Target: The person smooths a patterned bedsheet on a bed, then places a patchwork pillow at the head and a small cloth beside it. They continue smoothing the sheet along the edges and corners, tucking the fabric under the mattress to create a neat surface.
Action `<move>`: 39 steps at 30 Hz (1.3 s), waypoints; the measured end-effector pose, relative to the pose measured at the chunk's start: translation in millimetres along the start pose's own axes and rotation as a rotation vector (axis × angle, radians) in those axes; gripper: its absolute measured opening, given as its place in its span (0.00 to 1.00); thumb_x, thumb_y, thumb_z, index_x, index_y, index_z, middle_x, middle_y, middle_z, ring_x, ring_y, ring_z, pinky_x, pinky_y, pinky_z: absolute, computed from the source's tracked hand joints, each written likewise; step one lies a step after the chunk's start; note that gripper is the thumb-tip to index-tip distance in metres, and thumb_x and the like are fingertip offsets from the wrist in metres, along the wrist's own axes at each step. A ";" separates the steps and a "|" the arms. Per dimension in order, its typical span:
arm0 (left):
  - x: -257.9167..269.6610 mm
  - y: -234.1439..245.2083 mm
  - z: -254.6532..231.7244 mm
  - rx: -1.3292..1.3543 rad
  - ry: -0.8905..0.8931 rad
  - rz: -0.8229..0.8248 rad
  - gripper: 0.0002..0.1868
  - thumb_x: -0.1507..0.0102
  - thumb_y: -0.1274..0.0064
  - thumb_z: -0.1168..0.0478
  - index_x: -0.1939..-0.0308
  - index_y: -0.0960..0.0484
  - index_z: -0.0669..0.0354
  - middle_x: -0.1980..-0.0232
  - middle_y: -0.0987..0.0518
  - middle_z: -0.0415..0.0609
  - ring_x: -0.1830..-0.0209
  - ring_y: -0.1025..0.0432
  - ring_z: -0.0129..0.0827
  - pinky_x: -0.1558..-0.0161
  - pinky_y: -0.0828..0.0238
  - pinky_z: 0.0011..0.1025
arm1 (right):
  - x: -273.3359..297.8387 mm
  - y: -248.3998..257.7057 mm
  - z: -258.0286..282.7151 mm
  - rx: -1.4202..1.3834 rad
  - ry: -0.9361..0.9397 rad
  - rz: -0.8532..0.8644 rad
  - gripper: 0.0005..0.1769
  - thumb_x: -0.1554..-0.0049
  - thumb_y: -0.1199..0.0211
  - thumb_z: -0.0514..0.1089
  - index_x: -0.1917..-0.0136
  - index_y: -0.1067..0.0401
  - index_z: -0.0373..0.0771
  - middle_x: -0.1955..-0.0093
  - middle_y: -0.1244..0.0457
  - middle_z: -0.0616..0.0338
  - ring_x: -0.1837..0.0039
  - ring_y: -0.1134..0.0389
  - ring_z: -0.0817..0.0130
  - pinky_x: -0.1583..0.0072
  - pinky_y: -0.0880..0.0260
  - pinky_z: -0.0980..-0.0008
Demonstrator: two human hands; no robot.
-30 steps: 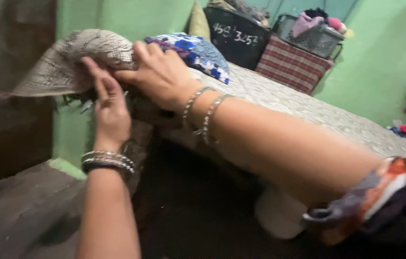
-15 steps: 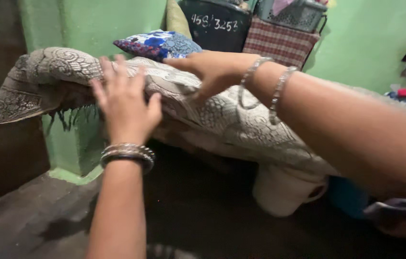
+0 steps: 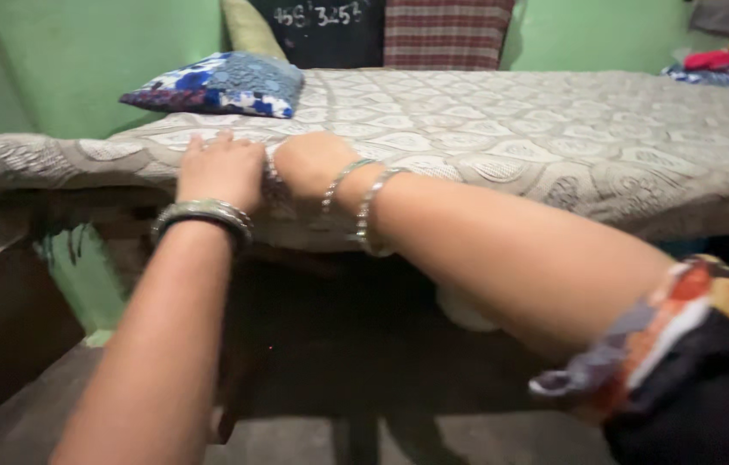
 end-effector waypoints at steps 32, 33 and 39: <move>4.5 -140.5 1.9 0.586 -0.220 0.061 0.35 0.57 0.24 0.53 0.49 0.21 0.61 0.55 0.17 0.55 0.55 0.22 0.40 0.52 0.24 0.34 | -6.1 -2.1 -5.6 -0.007 0.112 -0.222 0.23 0.66 0.22 0.60 0.62 0.21 0.46 0.58 0.30 0.58 0.51 0.26 0.55 0.52 0.24 0.59; 5.5 -142.0 0.2 0.587 -0.216 0.066 0.35 0.57 0.24 0.54 0.50 0.21 0.63 0.56 0.18 0.56 0.56 0.22 0.41 0.53 0.24 0.34 | -4.1 -6.8 -5.9 -0.008 0.080 -0.163 0.20 0.66 0.23 0.57 0.63 0.21 0.47 0.58 0.30 0.58 0.51 0.26 0.56 0.52 0.24 0.59; -3.7 -105.3 1.8 0.492 -0.151 0.060 0.35 0.57 0.21 0.58 0.53 0.22 0.71 0.59 0.18 0.62 0.62 0.22 0.45 0.59 0.24 0.37 | 4.9 -16.0 -22.9 -0.007 -0.011 -0.087 0.19 0.61 0.23 0.56 0.60 0.22 0.46 0.55 0.30 0.56 0.49 0.27 0.56 0.48 0.26 0.59</move>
Point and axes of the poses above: each hand's wrist, its own x-axis away from the middle knuckle, its own y-axis out of the back of the hand, z = x × y, the point moved 7 cm from there along -x, towards the middle knuckle
